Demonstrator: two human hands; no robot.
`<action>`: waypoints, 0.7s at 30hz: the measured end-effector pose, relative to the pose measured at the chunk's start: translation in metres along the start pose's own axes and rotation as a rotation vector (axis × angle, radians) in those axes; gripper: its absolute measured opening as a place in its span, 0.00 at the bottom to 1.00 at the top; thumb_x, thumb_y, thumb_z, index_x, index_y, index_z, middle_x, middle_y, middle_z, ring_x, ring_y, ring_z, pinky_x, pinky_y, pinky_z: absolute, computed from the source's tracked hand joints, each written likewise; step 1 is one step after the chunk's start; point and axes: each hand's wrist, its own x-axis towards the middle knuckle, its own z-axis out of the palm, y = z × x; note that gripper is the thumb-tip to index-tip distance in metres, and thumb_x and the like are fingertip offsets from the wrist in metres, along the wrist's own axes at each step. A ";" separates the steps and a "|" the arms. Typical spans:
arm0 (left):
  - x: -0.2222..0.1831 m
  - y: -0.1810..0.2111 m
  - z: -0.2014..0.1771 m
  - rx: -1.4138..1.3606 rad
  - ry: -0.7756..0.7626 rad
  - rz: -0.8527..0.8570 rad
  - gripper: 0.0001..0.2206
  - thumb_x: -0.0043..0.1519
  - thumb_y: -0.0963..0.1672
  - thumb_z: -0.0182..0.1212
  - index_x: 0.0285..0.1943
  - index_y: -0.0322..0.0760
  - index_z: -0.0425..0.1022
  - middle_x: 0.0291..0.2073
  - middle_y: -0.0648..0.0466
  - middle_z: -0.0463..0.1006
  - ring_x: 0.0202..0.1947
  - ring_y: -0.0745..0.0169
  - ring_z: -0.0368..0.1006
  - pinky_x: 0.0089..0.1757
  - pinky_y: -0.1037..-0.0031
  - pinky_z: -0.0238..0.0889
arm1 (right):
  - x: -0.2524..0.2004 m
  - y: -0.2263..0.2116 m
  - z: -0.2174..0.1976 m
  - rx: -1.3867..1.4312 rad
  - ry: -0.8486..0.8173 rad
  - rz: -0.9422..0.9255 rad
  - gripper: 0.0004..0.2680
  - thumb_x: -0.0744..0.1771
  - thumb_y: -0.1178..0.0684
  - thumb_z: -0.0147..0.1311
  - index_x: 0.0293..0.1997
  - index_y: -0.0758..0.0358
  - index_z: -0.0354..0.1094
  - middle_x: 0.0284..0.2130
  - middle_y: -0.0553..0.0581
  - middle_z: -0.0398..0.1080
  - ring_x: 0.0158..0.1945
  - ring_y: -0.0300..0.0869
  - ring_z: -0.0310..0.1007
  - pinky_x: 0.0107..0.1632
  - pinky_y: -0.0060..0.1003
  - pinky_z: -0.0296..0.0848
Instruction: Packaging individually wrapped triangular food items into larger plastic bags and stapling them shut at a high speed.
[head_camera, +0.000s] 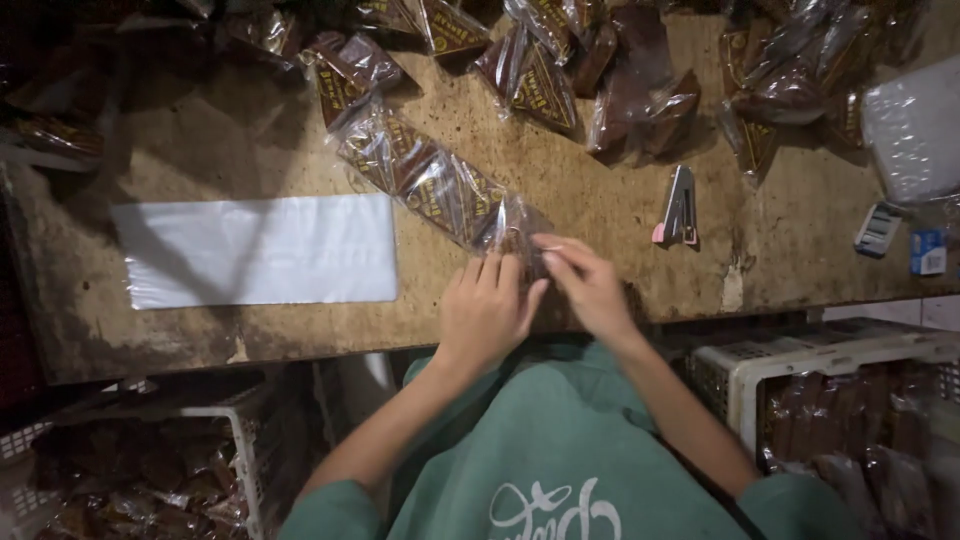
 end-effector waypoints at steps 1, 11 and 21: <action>0.004 0.000 0.002 0.130 0.023 0.009 0.14 0.60 0.52 0.59 0.37 0.38 0.74 0.28 0.50 0.71 0.30 0.52 0.70 0.33 0.66 0.64 | -0.004 -0.001 -0.003 0.092 0.011 0.121 0.12 0.68 0.59 0.54 0.58 0.64 0.72 0.55 0.63 0.73 0.57 0.48 0.73 0.62 0.45 0.70; 0.002 0.042 0.045 -0.189 -0.016 0.245 0.09 0.63 0.44 0.50 0.35 0.34 0.73 0.21 0.47 0.75 0.20 0.50 0.74 0.27 0.67 0.65 | -0.042 0.121 -0.022 0.337 0.102 0.319 0.10 0.66 0.54 0.54 0.23 0.62 0.73 0.16 0.54 0.67 0.24 0.35 0.64 0.34 0.25 0.64; -0.004 0.061 0.060 -0.112 0.006 0.183 0.08 0.61 0.45 0.53 0.34 0.36 0.72 0.22 0.46 0.77 0.23 0.49 0.76 0.26 0.68 0.66 | -0.052 0.022 -0.020 0.363 0.176 0.485 0.08 0.65 0.60 0.61 0.48 0.61 0.78 0.41 0.49 0.77 0.42 0.34 0.72 0.51 0.34 0.73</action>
